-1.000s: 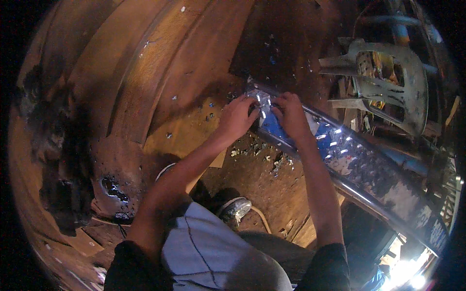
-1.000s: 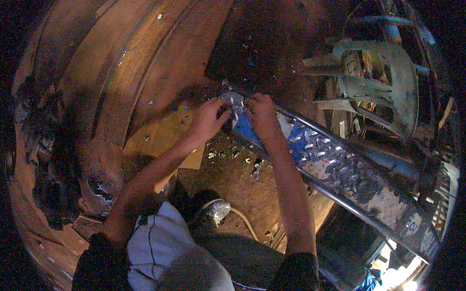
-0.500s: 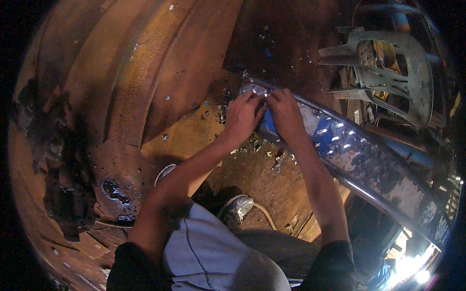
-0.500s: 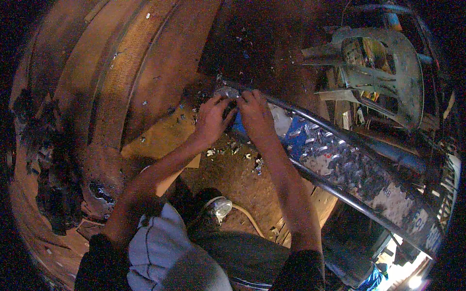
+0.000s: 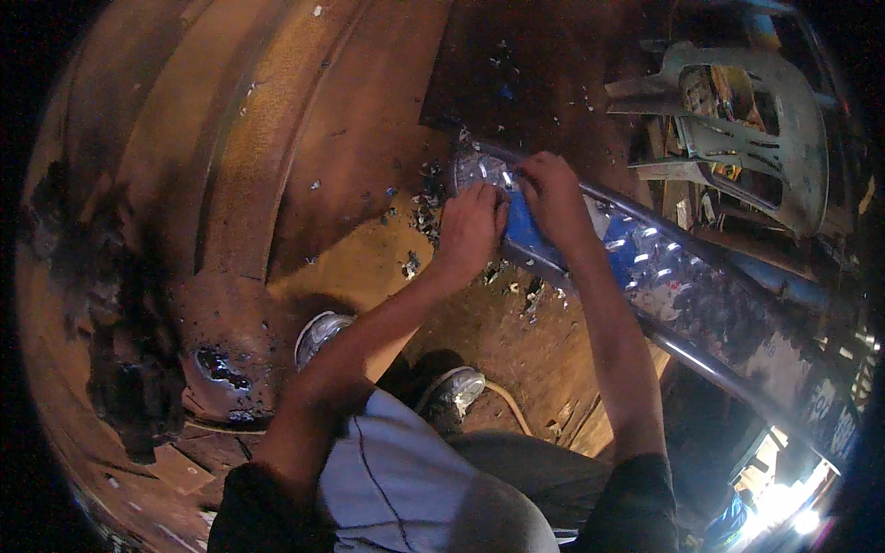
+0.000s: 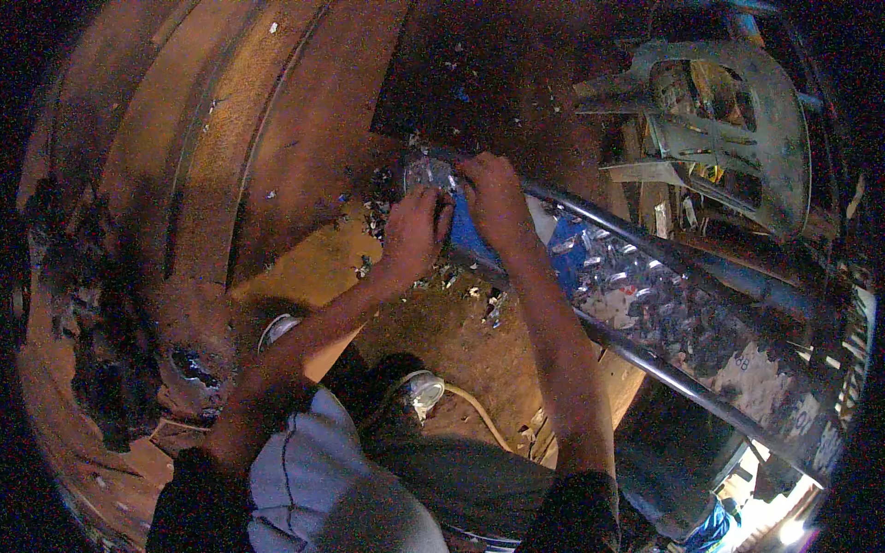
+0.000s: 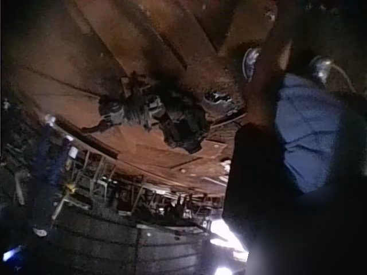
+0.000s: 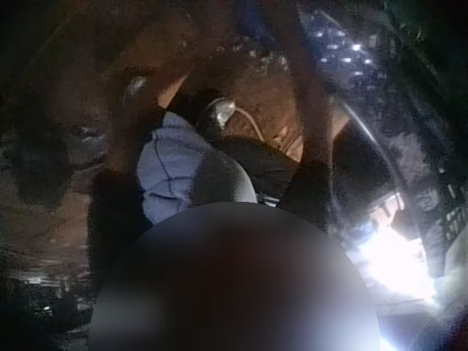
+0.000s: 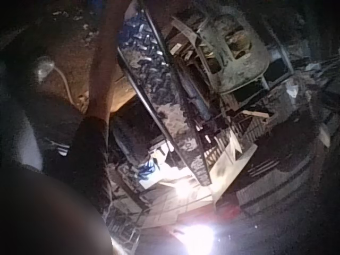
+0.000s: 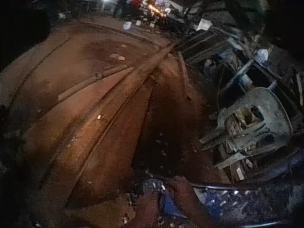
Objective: The person kneels and uses both hands to peel a large blue and white sticker off a curved metal frame. They work slowly along the length of the frame, removing the sticker in sections and discarding the pieces onto the floor.
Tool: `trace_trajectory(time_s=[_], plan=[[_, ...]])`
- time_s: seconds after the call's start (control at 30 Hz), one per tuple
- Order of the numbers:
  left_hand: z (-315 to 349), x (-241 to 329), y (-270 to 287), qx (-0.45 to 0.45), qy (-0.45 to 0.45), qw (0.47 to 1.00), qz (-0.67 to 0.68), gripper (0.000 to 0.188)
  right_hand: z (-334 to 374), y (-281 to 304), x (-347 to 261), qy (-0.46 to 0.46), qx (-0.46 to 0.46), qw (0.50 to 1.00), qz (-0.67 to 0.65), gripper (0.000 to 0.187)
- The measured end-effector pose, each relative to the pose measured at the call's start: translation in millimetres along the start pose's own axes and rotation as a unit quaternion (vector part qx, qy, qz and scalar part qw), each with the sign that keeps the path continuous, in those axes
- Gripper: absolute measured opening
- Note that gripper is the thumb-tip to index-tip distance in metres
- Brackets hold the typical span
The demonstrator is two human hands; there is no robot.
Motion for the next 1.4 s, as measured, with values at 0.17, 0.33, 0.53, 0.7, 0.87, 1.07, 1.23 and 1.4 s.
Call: trace_trajectory(time_s=[0.17,0.33,0.53,0.7,0.87,1.07,1.23,1.4], plan=[[1.9,-8.8,15.1,0.125,-0.003,0.989,0.073,0.024,9.7,-6.7,-5.3,0.05,-0.037,0.996,0.065,0.018],[-1.6,-5.8,12.3,0.108,-0.002,0.992,0.069,0.028,16.7,-10.1,-14.5,0.096,-0.037,0.987,0.12,0.021],[-4.6,1.6,11.0,0.091,0.002,0.994,0.062,0.028,20.4,-13.6,-21.2,0.109,-0.019,0.982,0.151,0.023],[-2.6,6.6,13.0,0.098,-0.008,0.994,0.045,0.029,21.5,-15.9,-21.4,0.116,-0.012,0.981,0.156,0.023],[-2.0,6.9,12.8,0.107,-0.01,0.994,0.03,0.027,22.8,-18.6,-19.9,0.114,-0.032,0.981,0.156,0.023],[-1.9,6.6,12.4,0.12,-0.025,0.992,0.021,0.025,12.9,-4.0,-8.4,0.007,-0.001,0.999,0.046,0.02],[3.8,3.7,1.4,0.027,0.018,0.999,0.02,0.03,3.4,11.4,1.2,-0.061,0.068,0.995,-0.045,0.015],[7.9,-1.0,0.2,0.033,0.06,0.992,0.103,0.028,2.9,4.8,3.7,-0.062,-0.001,0.998,-0.03,0.019]])
Point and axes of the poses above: each hand's wrist, its own z-axis away from the middle knuckle, its own y-axis out of the back of the hand, x = y × z, the point moved 6 cm from there along -z, towards the middle knuckle, and after that the axes turned 15 degrees about x, right-handed, at the moved point
